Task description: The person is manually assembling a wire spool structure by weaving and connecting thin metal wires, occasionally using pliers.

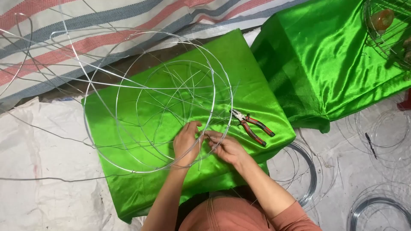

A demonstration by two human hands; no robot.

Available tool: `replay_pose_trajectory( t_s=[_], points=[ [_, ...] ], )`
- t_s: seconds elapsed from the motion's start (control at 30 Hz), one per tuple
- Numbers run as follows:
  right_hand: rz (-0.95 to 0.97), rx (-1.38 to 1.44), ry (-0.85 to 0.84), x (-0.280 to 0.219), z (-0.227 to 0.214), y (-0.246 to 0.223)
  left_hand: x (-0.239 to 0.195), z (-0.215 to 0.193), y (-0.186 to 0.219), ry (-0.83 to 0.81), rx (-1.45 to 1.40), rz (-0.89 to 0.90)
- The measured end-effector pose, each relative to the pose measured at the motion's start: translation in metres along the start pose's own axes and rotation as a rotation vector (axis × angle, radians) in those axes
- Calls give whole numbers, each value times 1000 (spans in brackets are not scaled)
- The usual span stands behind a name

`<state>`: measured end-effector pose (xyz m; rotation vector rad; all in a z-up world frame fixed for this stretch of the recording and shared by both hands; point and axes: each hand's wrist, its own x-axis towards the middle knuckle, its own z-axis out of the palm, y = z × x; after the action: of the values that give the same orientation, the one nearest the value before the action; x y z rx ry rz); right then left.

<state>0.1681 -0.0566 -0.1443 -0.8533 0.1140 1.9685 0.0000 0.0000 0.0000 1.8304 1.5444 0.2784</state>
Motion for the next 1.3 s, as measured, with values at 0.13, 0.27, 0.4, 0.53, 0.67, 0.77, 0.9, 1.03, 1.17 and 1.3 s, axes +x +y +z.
replay_pose_trajectory(
  t_s=[0.13, 0.27, 0.4, 0.53, 0.67, 0.77, 0.9, 1.03, 1.17, 1.3],
  points=[
    [14, 28, 25, 4, -6, 2, -4, 14, -20, 24, -34, 31],
    [-9, 25, 12, 0, 0, -2, -39, -19, 7, 56, -181, -32],
    [19, 86, 201, -37, 59, -19, -90, -13, -5, 7, -259, -127],
    [11, 71, 211, -47, 76, -14, -124, 22, -41, 195, -94, 194],
    [-7, -67, 425, -73, 114, -11, -131, 31, -58, 343, -61, 238],
    [-2, -137, 398, -85, 106, -1, -128, 34, -67, 379, -52, 222],
    [-6, -179, 281, -98, 90, 12, -127, 40, -73, 448, -60, 239],
    [-47, -149, 279, -104, 79, 22, -125, 54, -84, 473, -99, 247],
    [-167, -390, 215, -128, 81, 38, -126, 57, -83, 462, -156, 229],
    [-432, -827, 233, -130, 55, 57, -122, 65, -96, 357, -235, 137]
  ],
)
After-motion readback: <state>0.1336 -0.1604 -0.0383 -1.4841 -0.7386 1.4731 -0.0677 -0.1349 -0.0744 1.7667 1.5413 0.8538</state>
